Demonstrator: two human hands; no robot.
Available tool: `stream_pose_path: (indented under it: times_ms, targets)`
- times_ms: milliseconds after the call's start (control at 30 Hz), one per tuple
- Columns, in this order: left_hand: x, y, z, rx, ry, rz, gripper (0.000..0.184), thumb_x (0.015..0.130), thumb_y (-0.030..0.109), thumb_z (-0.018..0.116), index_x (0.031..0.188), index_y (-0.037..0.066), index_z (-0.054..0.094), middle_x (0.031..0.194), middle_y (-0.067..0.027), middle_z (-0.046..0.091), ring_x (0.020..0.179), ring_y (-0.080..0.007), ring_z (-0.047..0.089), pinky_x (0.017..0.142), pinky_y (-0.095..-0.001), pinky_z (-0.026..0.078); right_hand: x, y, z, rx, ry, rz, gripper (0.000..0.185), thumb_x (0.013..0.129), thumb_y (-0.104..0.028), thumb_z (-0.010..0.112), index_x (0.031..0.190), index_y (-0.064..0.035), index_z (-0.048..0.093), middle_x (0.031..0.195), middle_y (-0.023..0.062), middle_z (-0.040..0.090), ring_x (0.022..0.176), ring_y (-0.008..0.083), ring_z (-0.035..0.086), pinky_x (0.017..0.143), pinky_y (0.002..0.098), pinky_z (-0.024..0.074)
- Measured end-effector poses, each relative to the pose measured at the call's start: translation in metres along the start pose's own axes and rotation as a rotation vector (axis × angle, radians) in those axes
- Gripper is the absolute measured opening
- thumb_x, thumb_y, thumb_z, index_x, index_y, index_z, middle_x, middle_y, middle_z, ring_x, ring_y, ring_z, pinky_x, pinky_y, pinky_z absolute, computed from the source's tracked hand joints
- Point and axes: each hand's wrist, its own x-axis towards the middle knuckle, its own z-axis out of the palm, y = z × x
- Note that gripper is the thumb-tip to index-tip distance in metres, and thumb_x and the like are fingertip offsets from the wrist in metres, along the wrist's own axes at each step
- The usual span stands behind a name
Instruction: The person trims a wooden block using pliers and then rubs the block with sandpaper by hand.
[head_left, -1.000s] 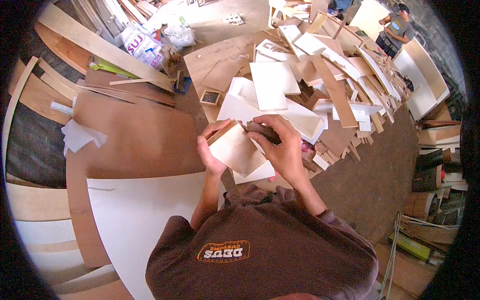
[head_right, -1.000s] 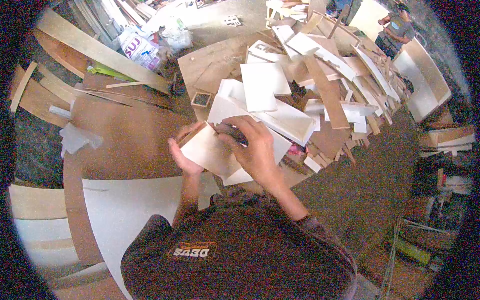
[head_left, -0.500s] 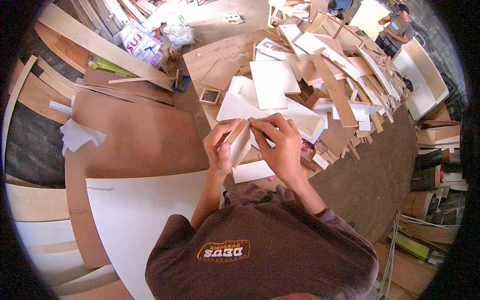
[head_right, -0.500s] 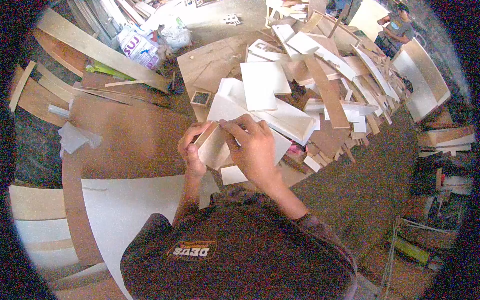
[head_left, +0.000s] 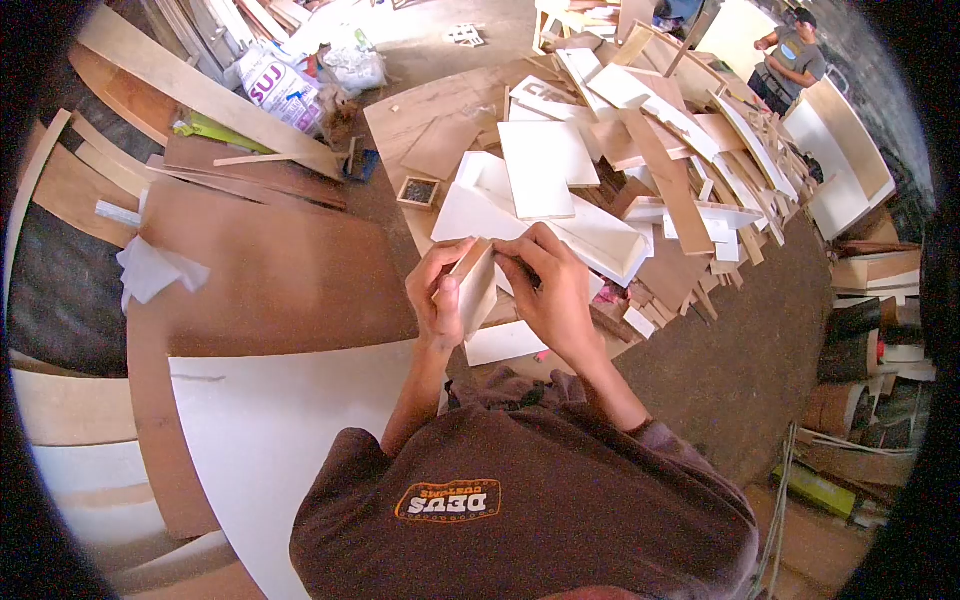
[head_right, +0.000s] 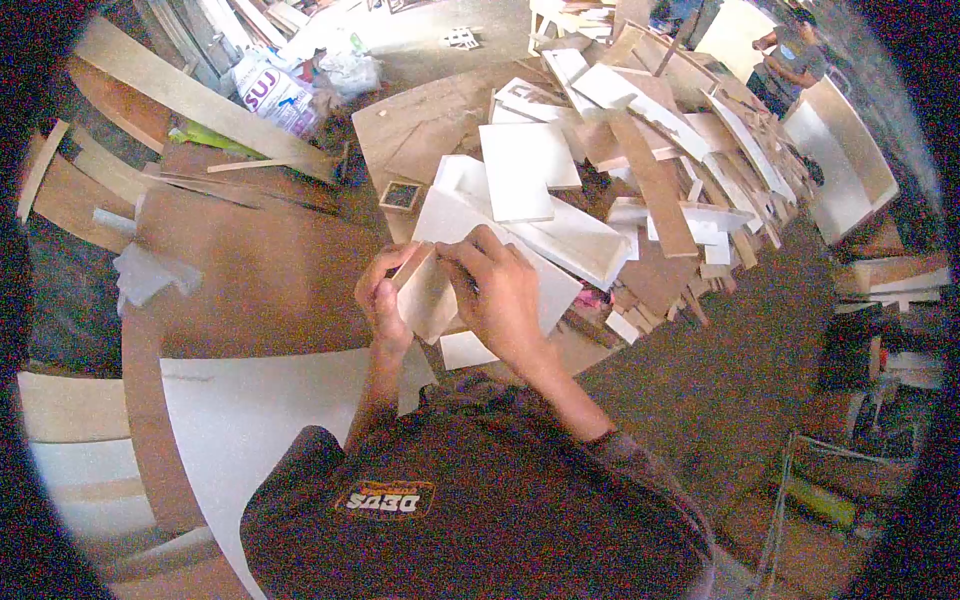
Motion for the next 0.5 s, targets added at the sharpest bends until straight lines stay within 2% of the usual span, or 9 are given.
stream_pose_path:
  times_ms: [100, 167, 267, 367, 500]
  targets:
    - [-0.002, -0.002, -0.001, 0.032, -0.022, -0.027, 0.059, 0.094, 0.049, 0.040, 0.103, -0.004, 0.063, 0.105, -0.0183, 0.066, 0.099, -0.0266, 0.061, 0.088, -0.0397, 0.048, -0.002, 0.006, 0.005, 0.083, -0.002, 0.041, 0.017, 0.080, -0.009, 0.066, 0.097, -0.0086, 0.070, 0.084, 0.0096, 0.059, 0.069, 0.0317, 0.059, 0.063, 0.0410, 0.0479]
    - [-0.004, -0.005, 0.000, 0.035, -0.007, 0.002, 0.053, 0.095, 0.040, 0.044, 0.106, -0.008, 0.061, 0.102, -0.0199, 0.065, 0.096, -0.0246, 0.063, 0.085, -0.0349, 0.048, -0.002, 0.010, 0.009, 0.095, -0.006, 0.050, 0.016, 0.080, -0.008, 0.065, 0.096, -0.0074, 0.070, 0.084, 0.0102, 0.060, 0.070, 0.0329, 0.060, 0.064, 0.0418, 0.0482]
    - [-0.008, -0.012, 0.002, 0.064, 0.030, -0.025, 0.047, 0.095, 0.035, 0.046, 0.106, -0.008, 0.061, 0.101, -0.0192, 0.065, 0.095, -0.0248, 0.063, 0.084, -0.0349, 0.048, -0.003, 0.024, 0.015, 0.005, -0.095, 0.039, 0.015, 0.081, -0.008, 0.065, 0.095, -0.0073, 0.070, 0.085, 0.0112, 0.060, 0.072, 0.0334, 0.061, 0.065, 0.0414, 0.0488]
    - [-0.006, -0.010, 0.003, 0.112, 0.000, -0.054, 0.042, 0.095, 0.031, 0.048, 0.108, -0.007, 0.061, 0.102, -0.0186, 0.065, 0.096, -0.0245, 0.063, 0.084, -0.0346, 0.049, -0.012, 0.035, 0.026, 0.069, -0.102, 0.089, 0.014, 0.081, -0.010, 0.066, 0.094, -0.0080, 0.070, 0.086, 0.0118, 0.061, 0.075, 0.0333, 0.062, 0.066, 0.0405, 0.0495]
    - [0.008, -0.009, 0.008, 0.147, -0.037, 0.031, 0.042, 0.094, 0.033, 0.050, 0.108, -0.005, 0.062, 0.102, -0.0178, 0.066, 0.094, -0.0244, 0.064, 0.082, -0.0337, 0.050, -0.007, 0.032, 0.026, 0.150, -0.014, 0.166, 0.014, 0.081, -0.011, 0.067, 0.094, -0.0092, 0.070, 0.087, 0.0118, 0.061, 0.076, 0.0329, 0.063, 0.067, 0.0404, 0.0499]
